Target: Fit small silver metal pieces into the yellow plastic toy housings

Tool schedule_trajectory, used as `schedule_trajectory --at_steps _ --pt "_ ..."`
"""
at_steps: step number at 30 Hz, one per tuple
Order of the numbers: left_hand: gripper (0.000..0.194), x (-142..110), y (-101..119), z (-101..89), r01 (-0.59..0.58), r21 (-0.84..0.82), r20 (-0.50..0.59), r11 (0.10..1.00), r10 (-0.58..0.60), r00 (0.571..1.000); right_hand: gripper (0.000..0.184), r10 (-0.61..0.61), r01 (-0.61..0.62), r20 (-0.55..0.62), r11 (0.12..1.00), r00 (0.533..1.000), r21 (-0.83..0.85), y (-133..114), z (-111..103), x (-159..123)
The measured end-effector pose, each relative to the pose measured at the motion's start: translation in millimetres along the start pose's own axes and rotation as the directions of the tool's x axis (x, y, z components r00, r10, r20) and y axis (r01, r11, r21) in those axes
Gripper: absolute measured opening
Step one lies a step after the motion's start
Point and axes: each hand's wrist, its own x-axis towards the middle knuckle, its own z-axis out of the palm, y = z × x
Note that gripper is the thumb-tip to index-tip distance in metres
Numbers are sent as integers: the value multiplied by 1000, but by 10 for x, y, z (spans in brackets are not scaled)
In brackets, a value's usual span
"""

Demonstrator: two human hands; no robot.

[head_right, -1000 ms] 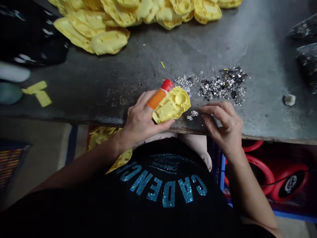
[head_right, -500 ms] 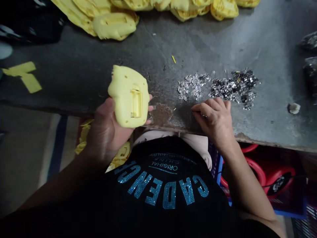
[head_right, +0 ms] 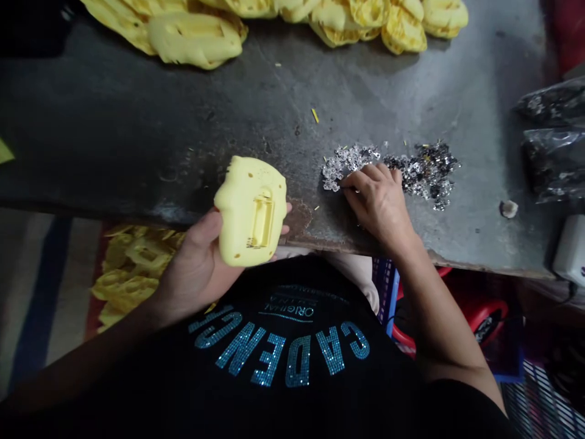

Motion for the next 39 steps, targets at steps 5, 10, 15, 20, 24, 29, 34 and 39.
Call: schedule_trajectory --at_steps 5,10,15,20,24,29,34,39 --pt "66 -16 -53 -24 41 -5 160 999 -40 986 10 41 -42 89 999 995 13 398 -387 -374" --pt "55 46 -141 86 124 -3 282 992 -118 952 4 137 -127 162 989 977 -72 666 -451 -444" --pt "53 61 -144 259 158 8 313 987 -153 937 9 278 -272 -184 961 943 59 587 -385 -565" --pt "59 96 -148 352 161 -4 312 987 -152 938 8 268 -264 -186 963 945 46 405 -229 -792" --pt "58 148 -196 393 161 -21 358 987 -143 923 12 255 -261 -150 965 955 -18 343 -68 -733" --pt "55 167 -212 412 278 -11 419 961 -248 874 4 167 -129 -208 974 964 185 146 -241 -675" --pt "60 156 -235 406 351 14 491 936 -312 814 28 -56 147 -200 867 978 476 -206 -543 -669" --pt "63 108 -274 380 377 21 529 926 -331 782 23 -162 199 -123 888 979 414 -346 -634 -615"
